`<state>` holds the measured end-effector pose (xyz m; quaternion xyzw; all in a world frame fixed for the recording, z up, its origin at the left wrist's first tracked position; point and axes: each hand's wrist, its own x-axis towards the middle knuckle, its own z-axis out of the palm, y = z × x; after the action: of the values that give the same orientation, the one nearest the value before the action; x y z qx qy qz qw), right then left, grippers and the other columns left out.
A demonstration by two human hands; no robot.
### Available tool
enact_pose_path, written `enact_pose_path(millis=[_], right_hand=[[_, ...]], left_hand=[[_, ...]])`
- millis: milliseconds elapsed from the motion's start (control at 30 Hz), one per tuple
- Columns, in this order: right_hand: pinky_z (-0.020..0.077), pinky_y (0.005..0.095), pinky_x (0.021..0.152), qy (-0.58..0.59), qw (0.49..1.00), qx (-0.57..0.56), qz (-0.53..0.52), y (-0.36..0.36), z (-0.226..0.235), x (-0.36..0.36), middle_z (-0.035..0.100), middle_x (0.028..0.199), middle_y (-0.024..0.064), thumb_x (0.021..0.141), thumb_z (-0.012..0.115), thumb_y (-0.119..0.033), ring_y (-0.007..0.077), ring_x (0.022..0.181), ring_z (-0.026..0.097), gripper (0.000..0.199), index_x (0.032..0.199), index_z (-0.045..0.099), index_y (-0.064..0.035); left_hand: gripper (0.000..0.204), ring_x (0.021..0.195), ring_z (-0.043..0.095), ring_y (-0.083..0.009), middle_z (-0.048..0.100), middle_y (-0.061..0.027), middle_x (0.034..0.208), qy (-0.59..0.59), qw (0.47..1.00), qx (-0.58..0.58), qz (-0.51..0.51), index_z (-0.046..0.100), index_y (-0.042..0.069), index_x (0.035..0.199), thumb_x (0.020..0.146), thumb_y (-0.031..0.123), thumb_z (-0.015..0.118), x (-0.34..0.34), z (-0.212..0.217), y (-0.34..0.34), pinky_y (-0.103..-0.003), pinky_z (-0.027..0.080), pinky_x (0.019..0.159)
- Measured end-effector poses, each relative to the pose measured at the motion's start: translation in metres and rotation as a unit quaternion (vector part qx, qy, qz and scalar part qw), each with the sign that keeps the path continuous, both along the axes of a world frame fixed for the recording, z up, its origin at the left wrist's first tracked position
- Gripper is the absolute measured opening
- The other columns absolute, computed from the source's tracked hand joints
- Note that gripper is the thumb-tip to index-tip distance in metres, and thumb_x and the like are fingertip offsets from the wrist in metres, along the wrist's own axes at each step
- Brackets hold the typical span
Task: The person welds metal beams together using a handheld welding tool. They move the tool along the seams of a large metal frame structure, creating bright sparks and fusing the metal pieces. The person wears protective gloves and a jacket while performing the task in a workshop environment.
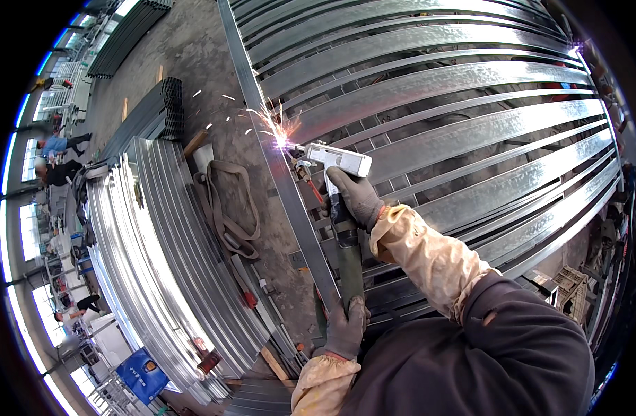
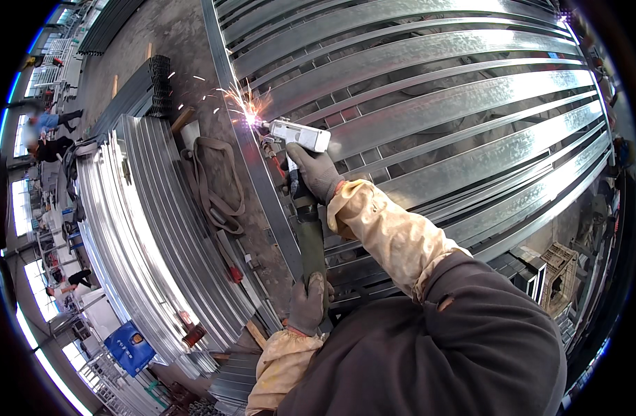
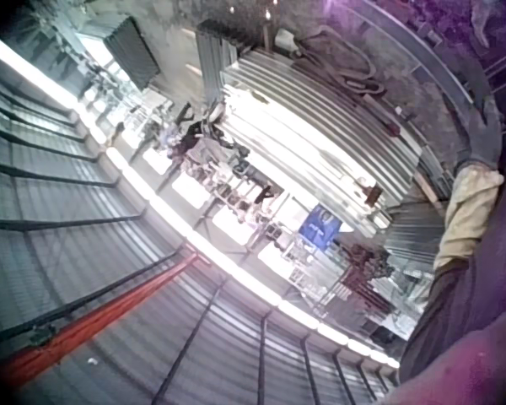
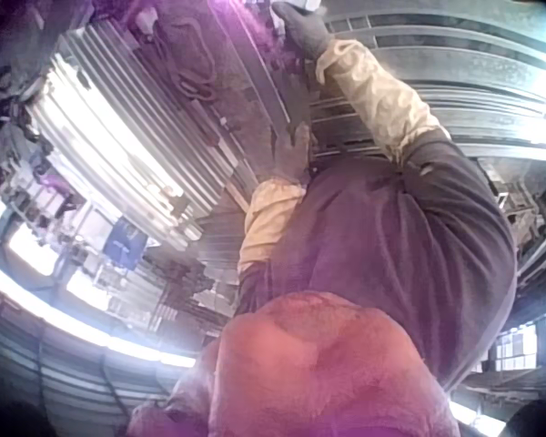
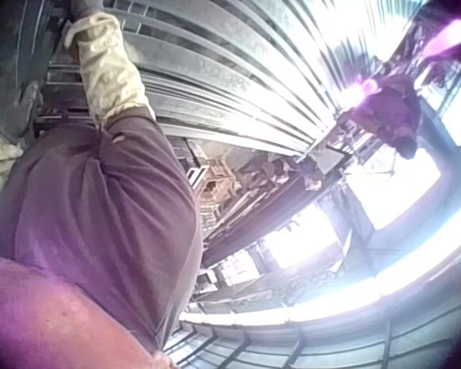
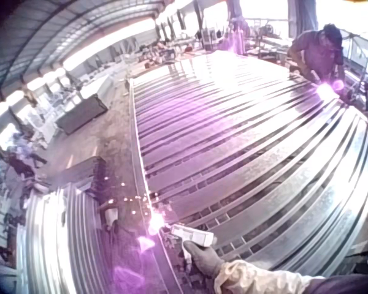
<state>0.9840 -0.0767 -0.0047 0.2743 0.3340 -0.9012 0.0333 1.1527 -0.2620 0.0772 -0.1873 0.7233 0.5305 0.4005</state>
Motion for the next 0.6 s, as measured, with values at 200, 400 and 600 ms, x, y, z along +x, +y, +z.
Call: enact_pose_path(millis=[200,400,600], right_hand=[[0.0525,0.0304,0.050,0.030,0.999,0.045,0.001,0.000,-0.007,0.001,0.063,0.077,0.0057,0.097,0.061,-0.028,0.0155,0.055,0.061,0.028,0.108,0.060,-0.0025],[0.0519,0.0297,0.050,0.025,0.999,0.024,-0.001,-0.001,-0.007,0.004,0.063,0.076,0.0054,0.097,0.061,-0.027,0.0154,0.054,0.061,0.026,0.107,0.060,-0.0024],[0.0522,0.0305,0.049,0.017,1.000,0.016,-0.001,-0.002,-0.009,0.005,0.062,0.075,0.0066,0.095,0.062,-0.027,0.0170,0.052,0.061,0.027,0.107,0.060,-0.0019]], left_hand=[[0.027,0.063,0.061,-0.0142,0.063,-0.0078,0.074,-0.001,1.000,0.001,0.006,0.059,-0.003,0.103,0.100,0.023,0.051,0.003,-0.001,0.001,-0.029,0.052,0.060],[0.028,0.063,0.061,-0.0141,0.063,-0.0078,0.075,-0.002,1.000,-0.002,0.006,0.059,-0.003,0.104,0.100,0.023,0.051,0.006,-0.001,0.000,-0.029,0.052,0.060],[0.030,0.063,0.061,-0.0140,0.063,-0.0079,0.074,0.002,1.000,0.000,0.003,0.059,-0.004,0.105,0.100,0.024,0.050,0.008,-0.002,-0.001,-0.028,0.052,0.060]])
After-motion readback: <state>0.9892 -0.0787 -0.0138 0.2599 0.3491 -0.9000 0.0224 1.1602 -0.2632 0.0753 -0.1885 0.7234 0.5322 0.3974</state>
